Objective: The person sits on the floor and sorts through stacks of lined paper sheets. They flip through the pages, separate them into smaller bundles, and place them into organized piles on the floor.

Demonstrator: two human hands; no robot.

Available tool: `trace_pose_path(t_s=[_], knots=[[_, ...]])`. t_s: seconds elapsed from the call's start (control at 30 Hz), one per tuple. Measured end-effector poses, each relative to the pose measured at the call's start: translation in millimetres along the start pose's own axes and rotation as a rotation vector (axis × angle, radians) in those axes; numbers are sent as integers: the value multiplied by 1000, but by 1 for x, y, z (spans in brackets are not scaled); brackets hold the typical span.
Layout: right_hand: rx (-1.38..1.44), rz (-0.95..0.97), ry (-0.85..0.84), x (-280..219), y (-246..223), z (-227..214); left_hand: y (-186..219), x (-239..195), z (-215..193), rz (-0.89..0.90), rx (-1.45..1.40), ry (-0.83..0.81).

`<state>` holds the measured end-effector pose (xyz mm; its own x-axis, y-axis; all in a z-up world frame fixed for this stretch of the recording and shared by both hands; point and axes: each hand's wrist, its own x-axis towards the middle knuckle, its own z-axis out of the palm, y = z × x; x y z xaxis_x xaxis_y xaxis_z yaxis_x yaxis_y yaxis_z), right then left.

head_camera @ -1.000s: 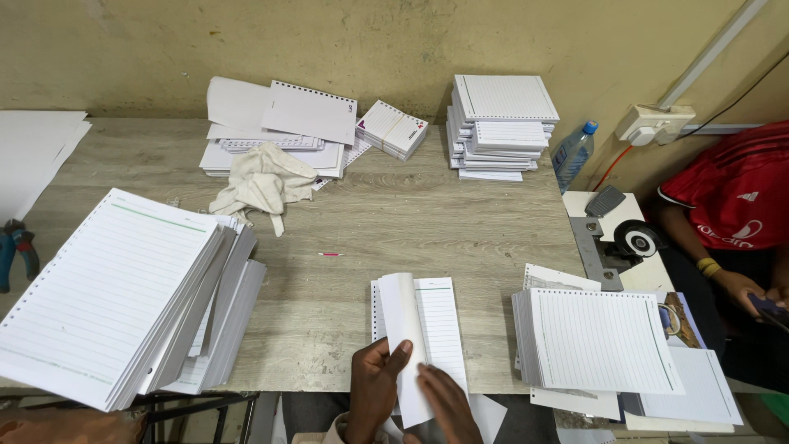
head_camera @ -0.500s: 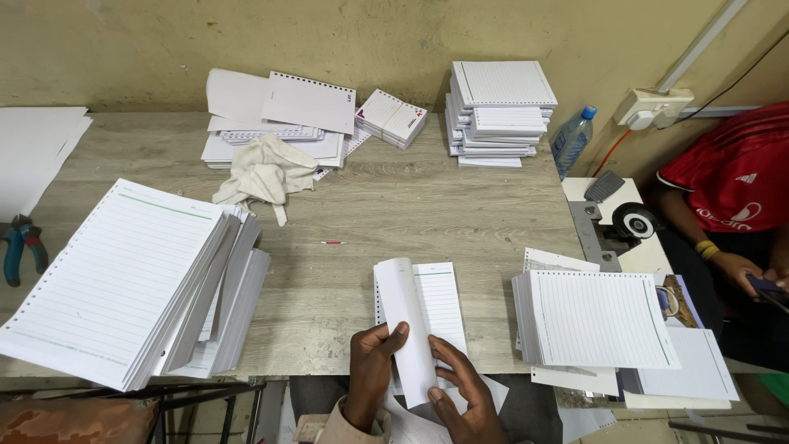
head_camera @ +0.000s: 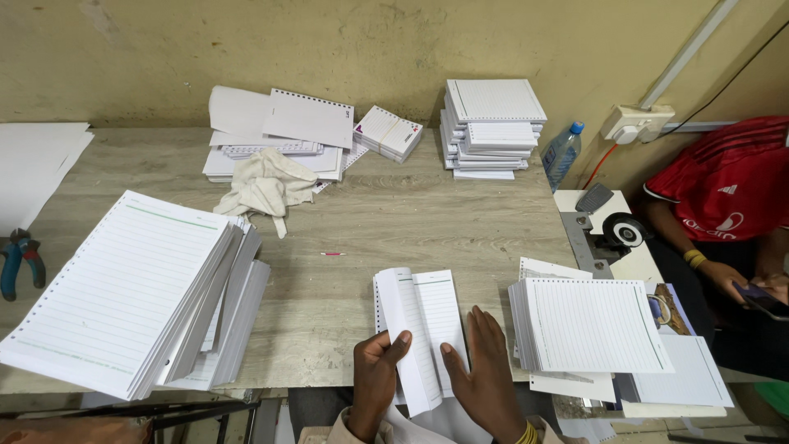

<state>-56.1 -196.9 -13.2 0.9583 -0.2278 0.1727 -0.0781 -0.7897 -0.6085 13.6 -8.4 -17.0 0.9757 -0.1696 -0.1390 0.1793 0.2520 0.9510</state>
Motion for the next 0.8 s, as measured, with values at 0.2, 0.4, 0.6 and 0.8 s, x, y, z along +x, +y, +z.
trace_pose_path(t_s=[0.2,0.4,0.6,0.8], knots=[[-101,-143,54,-15,-12,5,21,-4,10,-125,75,44],[197,-273,-107,-33,-36,21,7,-2,6,-63,161,48],[284,-173,-169,-30,-55,4,3,-2,5,30,158,-12],[492,-55,-144,-26,-68,-13,12,-6,9,4,186,17]])
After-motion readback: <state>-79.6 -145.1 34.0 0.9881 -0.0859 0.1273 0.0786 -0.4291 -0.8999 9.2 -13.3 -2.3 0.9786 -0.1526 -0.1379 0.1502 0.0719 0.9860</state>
